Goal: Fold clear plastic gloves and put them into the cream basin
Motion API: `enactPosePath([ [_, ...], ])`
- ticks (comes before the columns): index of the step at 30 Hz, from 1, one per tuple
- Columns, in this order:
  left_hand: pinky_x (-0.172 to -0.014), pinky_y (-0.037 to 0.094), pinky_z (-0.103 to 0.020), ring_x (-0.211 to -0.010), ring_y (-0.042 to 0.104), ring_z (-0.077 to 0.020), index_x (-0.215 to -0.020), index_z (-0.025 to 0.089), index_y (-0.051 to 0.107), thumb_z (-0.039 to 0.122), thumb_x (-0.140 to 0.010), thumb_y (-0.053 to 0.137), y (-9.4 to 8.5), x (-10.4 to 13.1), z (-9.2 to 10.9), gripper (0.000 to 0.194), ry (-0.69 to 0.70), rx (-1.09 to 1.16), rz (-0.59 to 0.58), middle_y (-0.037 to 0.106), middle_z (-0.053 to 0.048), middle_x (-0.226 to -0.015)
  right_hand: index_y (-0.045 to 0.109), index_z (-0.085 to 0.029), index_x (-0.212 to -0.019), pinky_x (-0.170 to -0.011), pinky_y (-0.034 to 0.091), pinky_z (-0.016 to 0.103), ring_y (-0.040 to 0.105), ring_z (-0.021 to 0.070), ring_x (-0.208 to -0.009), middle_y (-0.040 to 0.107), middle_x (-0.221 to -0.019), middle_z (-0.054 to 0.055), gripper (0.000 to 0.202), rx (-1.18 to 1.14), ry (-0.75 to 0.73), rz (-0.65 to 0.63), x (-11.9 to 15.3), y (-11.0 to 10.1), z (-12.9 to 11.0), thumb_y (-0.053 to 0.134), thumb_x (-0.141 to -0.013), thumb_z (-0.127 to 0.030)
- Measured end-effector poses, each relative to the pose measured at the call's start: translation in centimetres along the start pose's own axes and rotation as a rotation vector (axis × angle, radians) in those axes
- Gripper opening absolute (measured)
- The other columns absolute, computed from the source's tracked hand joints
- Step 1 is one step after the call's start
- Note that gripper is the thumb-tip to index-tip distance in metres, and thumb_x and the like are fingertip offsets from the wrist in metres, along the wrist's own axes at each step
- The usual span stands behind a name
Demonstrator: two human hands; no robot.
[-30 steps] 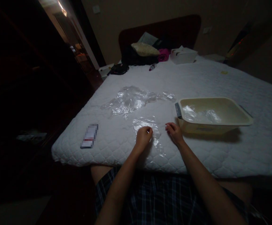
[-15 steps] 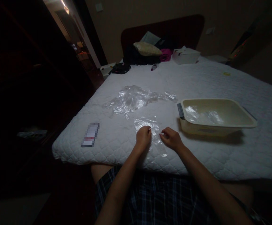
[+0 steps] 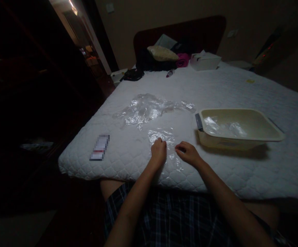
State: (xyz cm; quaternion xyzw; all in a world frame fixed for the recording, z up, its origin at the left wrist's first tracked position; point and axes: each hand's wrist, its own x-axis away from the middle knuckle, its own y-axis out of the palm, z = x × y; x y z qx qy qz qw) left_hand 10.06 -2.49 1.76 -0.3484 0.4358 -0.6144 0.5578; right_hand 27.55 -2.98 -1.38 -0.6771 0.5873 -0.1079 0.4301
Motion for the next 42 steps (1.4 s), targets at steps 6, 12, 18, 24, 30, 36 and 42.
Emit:
enactPosePath([
  [6,-0.074,0.035,-0.028,-0.085,0.053,-0.0187,-0.084,0.016,0.064,0.034,-0.09,0.032,0.1,-0.4,0.6,0.037,0.08,-0.02,0.104,0.058,-0.009,-0.088,0.063,-0.017,-0.081,-0.063,0.043,0.026,0.054,0.0148,-0.067,0.061,-0.075,0.004,0.016,-0.137,0.113,0.039,0.0,0.4,0.4,0.054,-0.074,-0.028],
  [12,-0.074,0.038,-0.026,-0.084,0.056,-0.0171,-0.101,0.017,0.061,0.03,-0.088,0.036,-1.5,-0.8,-0.4,0.031,0.052,0.113,0.216,0.061,-0.008,-0.093,0.063,-0.015,-0.086,-0.056,0.042,0.025,0.053,0.0135,-0.061,0.06,-0.068,0.003,0.026,-0.398,0.325,0.14,-0.4,0.6,1.1,0.059,-0.071,-0.036],
  [18,-0.074,0.04,-0.026,-0.084,0.055,-0.0175,-0.087,0.015,0.064,0.025,-0.076,0.051,-3.3,-3.0,-6.3,0.019,-0.225,0.449,0.346,0.061,-0.008,-0.09,0.06,-0.014,-0.087,-0.043,0.036,0.021,0.046,0.009,-0.046,0.055,-0.057,-0.002,0.035,-0.694,0.521,0.257,-2.5,-0.2,2.1,0.064,-0.065,-0.041],
  [24,-0.042,0.032,-0.018,-0.047,0.046,-0.0071,-0.076,0.011,0.061,0.029,-0.069,0.058,-2.8,-4.6,-11.2,0.019,-0.452,0.983,0.032,0.059,-0.002,-0.062,0.061,-0.014,-0.08,-0.033,0.025,0.018,0.041,0.006,-0.036,0.054,-0.05,-0.002,0.033,-0.759,0.647,0.054,-5.0,-0.1,2.6,0.064,-0.065,-0.043],
  [30,-0.036,0.024,-0.017,-0.039,0.041,-0.0038,-0.075,0.012,0.063,0.031,-0.062,0.068,-3.8,-4.9,-12.1,0.024,-0.442,1.078,-0.266,0.054,0.002,-0.051,0.063,-0.013,-0.074,-0.032,0.025,0.016,0.042,0.0037,-0.039,0.061,-0.062,0.002,0.026,-0.824,0.649,-0.065,-6.3,0.5,3.4,0.068,-0.064,-0.037],
  [36,-0.036,0.026,-0.016,-0.039,0.043,-0.0036,-0.07,0.011,0.062,0.03,-0.069,0.062,-3.5,-6.1,-12.2,0.019,-0.397,1.046,-0.326,0.052,0.001,-0.05,0.061,-0.012,-0.071,-0.031,0.024,0.015,0.04,0.0025,-0.037,0.061,-0.062,0.002,0.025,-0.848,0.664,-0.071,-7.0,0.4,3.3,0.066,-0.066,-0.036],
  [42,-0.034,0.027,-0.016,-0.039,0.046,-0.0034,-0.074,0.012,0.058,0.028,-0.069,0.062,-2.7,-7.0,-12.2,0.017,-0.372,1.066,-0.302,0.058,-0.001,-0.064,0.061,-0.013,-0.075,-0.032,0.025,0.015,0.042,0.0031,-0.038,0.058,-0.059,0.0,0.024,-0.868,0.651,-0.046,-7.8,0.6,2.5,0.068,-0.063,-0.032],
])
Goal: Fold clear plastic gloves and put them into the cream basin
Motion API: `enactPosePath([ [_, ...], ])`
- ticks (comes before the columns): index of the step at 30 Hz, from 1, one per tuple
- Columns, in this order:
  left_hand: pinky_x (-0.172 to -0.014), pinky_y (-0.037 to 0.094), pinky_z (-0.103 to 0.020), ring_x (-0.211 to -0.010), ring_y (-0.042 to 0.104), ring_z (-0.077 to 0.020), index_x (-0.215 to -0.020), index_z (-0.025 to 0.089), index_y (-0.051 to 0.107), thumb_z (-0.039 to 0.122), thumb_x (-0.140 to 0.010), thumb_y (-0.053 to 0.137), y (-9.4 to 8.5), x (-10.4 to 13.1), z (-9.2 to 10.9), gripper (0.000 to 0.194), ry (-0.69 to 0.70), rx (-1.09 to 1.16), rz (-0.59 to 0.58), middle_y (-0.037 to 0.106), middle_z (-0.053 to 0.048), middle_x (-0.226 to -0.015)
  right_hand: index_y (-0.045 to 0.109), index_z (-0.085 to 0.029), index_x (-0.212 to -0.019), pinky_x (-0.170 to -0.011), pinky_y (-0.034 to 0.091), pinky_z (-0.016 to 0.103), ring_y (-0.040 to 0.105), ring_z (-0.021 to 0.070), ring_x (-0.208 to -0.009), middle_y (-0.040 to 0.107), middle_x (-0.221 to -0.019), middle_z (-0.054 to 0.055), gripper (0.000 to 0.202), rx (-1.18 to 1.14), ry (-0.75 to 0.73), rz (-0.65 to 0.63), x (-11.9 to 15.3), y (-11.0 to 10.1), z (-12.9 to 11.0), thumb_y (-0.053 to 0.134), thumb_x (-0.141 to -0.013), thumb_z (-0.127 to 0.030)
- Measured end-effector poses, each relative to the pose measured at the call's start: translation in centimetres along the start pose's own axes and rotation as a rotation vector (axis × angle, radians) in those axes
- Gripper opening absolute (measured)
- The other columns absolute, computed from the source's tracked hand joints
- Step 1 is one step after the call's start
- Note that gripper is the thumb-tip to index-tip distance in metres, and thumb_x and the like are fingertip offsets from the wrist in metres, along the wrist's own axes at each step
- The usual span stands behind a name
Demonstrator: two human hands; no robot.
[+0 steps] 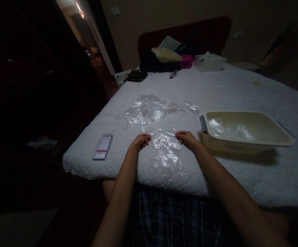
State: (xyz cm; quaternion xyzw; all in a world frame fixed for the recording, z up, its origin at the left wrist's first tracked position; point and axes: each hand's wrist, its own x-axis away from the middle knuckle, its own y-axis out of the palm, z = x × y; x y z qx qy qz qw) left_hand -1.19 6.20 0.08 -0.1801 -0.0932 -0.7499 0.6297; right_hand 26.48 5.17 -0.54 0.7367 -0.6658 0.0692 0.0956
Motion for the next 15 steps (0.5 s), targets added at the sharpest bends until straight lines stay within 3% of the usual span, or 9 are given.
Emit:
enactPosePath([
  [8,-0.033,0.022,-0.014,-0.037,0.045,-0.0034,-0.087,0.013,0.059,0.027,-0.065,0.068,0.7,0.5,0.3,0.028,0.032,0.009,0.104,0.058,0.0,-0.059,0.06,-0.014,-0.08,-0.035,0.029,0.017,0.041,0.0045,-0.04,0.051,-0.052,-0.003,0.029,0.059,-0.033,0.044,0.6,0.7,-0.4,0.069,-0.058,-0.03],
  [15,-0.033,0.023,-0.015,-0.036,0.045,-0.0034,-0.086,0.013,0.06,0.025,-0.064,0.066,0.6,-0.2,-0.8,0.026,0.105,0.053,0.09,0.054,0.003,-0.055,0.06,-0.015,-0.081,-0.037,0.031,0.017,0.043,0.0044,-0.042,0.054,-0.06,-0.003,0.031,-0.003,-0.073,0.025,0.5,0.4,0.2,0.069,-0.056,-0.031],
])
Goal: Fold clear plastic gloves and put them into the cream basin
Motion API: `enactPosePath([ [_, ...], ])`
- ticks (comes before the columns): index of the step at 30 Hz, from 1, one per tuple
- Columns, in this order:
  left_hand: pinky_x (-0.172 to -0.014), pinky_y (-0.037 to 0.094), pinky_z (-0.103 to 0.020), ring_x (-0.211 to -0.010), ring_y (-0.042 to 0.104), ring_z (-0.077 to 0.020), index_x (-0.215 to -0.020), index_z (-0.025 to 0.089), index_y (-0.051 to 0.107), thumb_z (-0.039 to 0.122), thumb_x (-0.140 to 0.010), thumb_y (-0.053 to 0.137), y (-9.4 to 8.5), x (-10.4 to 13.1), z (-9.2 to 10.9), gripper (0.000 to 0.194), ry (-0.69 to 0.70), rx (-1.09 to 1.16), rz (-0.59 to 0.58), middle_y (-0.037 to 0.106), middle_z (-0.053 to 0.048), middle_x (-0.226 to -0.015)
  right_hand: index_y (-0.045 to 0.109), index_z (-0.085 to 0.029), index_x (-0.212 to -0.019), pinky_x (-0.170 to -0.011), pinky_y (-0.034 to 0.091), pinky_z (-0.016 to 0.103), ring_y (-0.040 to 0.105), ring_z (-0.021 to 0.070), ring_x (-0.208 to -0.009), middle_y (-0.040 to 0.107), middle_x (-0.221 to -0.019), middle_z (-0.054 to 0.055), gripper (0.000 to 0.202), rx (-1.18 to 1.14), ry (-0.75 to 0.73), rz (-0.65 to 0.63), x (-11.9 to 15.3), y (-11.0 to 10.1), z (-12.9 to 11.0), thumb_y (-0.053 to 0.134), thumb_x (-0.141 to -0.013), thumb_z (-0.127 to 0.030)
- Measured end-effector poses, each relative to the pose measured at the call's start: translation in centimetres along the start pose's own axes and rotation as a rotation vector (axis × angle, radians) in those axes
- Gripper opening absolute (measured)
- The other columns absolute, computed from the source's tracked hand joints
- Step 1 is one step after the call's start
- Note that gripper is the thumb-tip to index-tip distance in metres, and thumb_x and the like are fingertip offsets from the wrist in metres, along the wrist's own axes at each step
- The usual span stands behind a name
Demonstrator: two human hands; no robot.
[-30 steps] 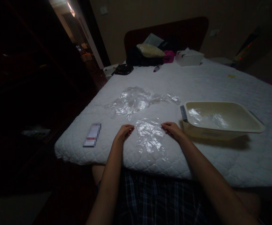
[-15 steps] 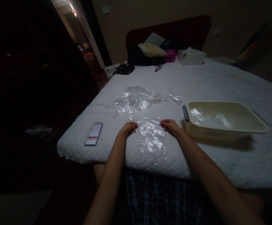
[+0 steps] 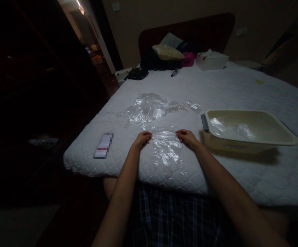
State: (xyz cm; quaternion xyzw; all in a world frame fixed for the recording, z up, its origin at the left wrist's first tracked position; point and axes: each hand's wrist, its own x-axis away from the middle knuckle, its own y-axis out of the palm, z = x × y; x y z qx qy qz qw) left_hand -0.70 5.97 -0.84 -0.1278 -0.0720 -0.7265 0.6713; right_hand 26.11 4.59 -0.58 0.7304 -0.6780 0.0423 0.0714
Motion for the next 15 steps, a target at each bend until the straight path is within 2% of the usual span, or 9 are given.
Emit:
enactPosePath([
  [5,-0.034,0.022,-0.015,-0.036,0.043,-0.0025,-0.095,0.013,0.061,0.026,-0.064,0.067,0.0,0.1,0.0,0.034,0.011,0.001,-0.014,0.056,0.002,-0.057,0.06,-0.015,-0.083,-0.038,0.03,0.017,0.044,0.005,-0.044,0.056,-0.06,-0.003,0.032,0.002,-0.016,-0.014,0.2,0.0,0.0,0.068,-0.057,-0.031],
  [10,-0.034,0.022,-0.015,-0.037,0.043,-0.0028,-0.085,0.012,0.062,0.025,-0.064,0.067,0.3,0.6,0.5,0.025,-0.005,-0.015,0.008,0.056,0.001,-0.056,0.058,-0.016,-0.075,-0.036,0.026,0.017,0.044,0.0048,-0.043,0.054,-0.058,-0.004,0.026,0.008,-0.034,-0.003,0.2,0.1,-0.1,0.068,-0.056,-0.03],
  [15,-0.034,0.023,-0.014,-0.037,0.043,-0.0028,-0.083,0.012,0.061,0.027,-0.064,0.069,0.7,1.1,1.1,0.025,-0.033,-0.021,0.019,0.055,0.002,-0.055,0.056,-0.017,-0.075,-0.034,0.023,0.016,0.045,0.0051,-0.042,0.053,-0.058,-0.005,0.026,0.021,-0.032,-0.029,0.4,0.1,-0.1,0.067,-0.057,-0.033],
])
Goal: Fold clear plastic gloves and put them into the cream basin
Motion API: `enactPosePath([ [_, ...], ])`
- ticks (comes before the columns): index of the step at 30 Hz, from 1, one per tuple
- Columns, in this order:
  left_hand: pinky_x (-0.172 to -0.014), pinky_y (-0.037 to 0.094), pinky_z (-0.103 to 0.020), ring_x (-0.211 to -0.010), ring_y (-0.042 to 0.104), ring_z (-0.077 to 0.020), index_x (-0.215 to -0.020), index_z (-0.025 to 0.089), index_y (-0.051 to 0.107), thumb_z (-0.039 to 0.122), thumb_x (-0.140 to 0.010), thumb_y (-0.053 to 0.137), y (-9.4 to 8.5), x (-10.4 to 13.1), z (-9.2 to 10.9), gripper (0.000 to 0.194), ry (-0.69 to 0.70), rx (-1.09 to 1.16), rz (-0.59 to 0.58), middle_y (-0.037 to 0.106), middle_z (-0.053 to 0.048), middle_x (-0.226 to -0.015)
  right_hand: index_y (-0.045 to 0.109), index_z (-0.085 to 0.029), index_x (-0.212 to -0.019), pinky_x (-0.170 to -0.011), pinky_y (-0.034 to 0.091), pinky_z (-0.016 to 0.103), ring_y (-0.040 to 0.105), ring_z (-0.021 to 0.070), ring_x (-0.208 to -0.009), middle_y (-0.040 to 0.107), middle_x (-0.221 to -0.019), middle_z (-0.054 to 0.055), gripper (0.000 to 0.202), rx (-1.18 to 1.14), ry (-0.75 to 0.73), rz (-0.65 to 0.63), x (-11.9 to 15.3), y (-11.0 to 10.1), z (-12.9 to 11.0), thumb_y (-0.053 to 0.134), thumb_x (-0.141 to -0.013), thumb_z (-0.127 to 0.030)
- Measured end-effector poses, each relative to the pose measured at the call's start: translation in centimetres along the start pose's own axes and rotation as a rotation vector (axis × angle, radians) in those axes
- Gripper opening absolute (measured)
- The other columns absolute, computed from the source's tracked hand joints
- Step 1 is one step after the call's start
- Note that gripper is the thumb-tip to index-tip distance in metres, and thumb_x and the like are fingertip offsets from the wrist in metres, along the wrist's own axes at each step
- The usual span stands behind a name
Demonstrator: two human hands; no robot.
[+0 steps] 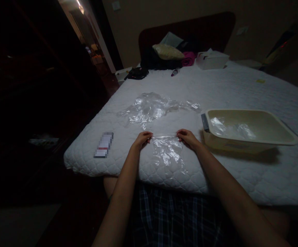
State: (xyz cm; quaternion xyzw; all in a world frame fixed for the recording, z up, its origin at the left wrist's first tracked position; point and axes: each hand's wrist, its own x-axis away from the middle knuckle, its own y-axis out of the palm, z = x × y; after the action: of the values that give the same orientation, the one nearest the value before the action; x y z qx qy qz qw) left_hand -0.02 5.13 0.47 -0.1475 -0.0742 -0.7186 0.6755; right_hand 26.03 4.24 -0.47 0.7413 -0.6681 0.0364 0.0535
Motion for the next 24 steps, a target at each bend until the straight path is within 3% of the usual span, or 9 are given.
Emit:
enactPosePath([
  [6,-0.033,0.022,-0.014,-0.037,0.045,-0.0028,-0.084,0.014,0.06,0.03,-0.067,0.066,-0.2,-0.1,-0.1,0.024,-0.018,-0.011,0.001,0.057,0.001,-0.061,0.057,-0.016,-0.076,-0.035,0.024,0.017,0.043,0.0058,-0.041,0.051,-0.051,-0.005,0.025,0.02,0.024,0.001,0.2,0.1,-0.3,0.066,-0.058,-0.031],
  [10,-0.033,0.025,-0.015,-0.039,0.047,-0.0033,-0.081,0.014,0.06,0.034,-0.069,0.063,-0.6,-0.3,-0.5,0.024,0.02,0.056,-0.064,0.057,0.0,-0.067,0.058,-0.016,-0.08,-0.034,0.022,0.017,0.041,0.0055,-0.037,0.05,-0.047,-0.005,0.023,0.022,0.06,0.004,0.0,0.0,0.0,0.063,-0.061,-0.027],
  [15,-0.033,0.025,-0.016,-0.039,0.047,-0.0035,-0.086,0.014,0.061,0.049,-0.075,0.052,-0.6,-0.1,-0.4,0.038,0.007,0.089,-0.059,0.057,-0.002,-0.068,0.06,-0.016,-0.083,-0.031,0.02,0.017,0.04,0.0052,-0.035,0.055,-0.053,-0.002,0.022,0.016,0.083,0.02,-0.3,-0.1,0.3,0.058,-0.065,-0.028],
  [19,-0.035,0.026,-0.016,-0.04,0.047,-0.0033,-0.091,0.015,0.06,0.037,-0.066,0.066,-0.4,0.1,-0.5,0.034,0.025,0.031,-0.043,0.058,0.0,-0.07,0.06,-0.015,-0.079,-0.031,0.023,0.016,0.047,0.0049,-0.042,0.062,-0.075,0.004,0.027,0.003,0.04,0.036,-0.3,-0.1,0.3,0.061,-0.067,-0.039],
  [24,-0.038,0.03,-0.016,-0.041,0.047,-0.0036,-0.095,0.015,0.058,0.026,-0.062,0.07,-0.4,0.0,-1.0,0.037,0.089,0.044,-0.066,0.057,0.003,-0.064,0.06,-0.016,-0.084,-0.034,0.028,0.016,0.047,0.005,-0.045,0.059,-0.073,0.002,0.033,-0.02,0.035,0.049,0.1,0.1,0.1,0.068,-0.062,-0.039],
])
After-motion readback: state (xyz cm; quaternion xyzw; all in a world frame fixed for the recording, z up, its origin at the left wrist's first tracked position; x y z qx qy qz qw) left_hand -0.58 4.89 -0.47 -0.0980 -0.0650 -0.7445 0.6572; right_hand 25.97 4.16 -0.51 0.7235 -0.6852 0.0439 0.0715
